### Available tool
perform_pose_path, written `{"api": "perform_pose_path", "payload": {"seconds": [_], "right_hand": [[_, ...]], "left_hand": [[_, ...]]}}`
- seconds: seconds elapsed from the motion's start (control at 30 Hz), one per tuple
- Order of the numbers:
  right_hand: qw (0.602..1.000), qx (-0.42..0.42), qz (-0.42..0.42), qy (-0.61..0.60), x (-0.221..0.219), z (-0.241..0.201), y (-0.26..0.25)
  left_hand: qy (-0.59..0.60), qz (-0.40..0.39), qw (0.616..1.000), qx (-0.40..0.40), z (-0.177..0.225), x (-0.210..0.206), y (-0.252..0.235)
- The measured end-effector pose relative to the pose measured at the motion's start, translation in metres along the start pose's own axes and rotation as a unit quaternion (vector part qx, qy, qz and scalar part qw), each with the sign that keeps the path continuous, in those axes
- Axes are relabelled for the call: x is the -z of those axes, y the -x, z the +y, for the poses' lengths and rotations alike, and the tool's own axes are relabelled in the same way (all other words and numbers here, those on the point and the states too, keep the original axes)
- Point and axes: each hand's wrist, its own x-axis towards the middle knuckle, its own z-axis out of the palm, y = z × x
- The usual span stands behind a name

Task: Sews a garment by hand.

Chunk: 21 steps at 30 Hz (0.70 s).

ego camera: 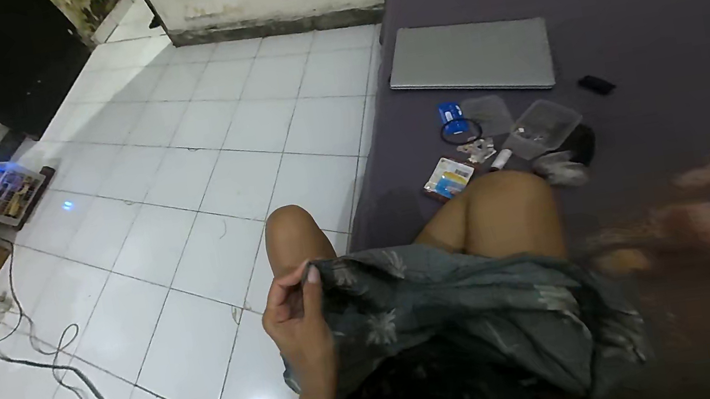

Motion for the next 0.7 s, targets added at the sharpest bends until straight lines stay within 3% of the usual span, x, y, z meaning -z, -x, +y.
{"api": "perform_pose_path", "payload": {"seconds": [0.1, 0.23, 0.7], "right_hand": [[0.994, 0.037, -0.065, 0.075, -0.07, 0.022, 0.003], [0.987, 0.111, -0.063, 0.097, -0.112, 0.046, 0.008], [0.978, 0.162, -0.04, 0.122, -0.126, 0.051, 0.011]], "left_hand": [[0.017, -0.028, 0.999, 0.007, 0.005, 0.0, 0.006], [0.025, -0.037, 0.999, 0.017, 0.01, 0.0, 0.011], [0.062, -0.044, 0.997, 0.015, 0.015, -0.001, 0.012]]}}
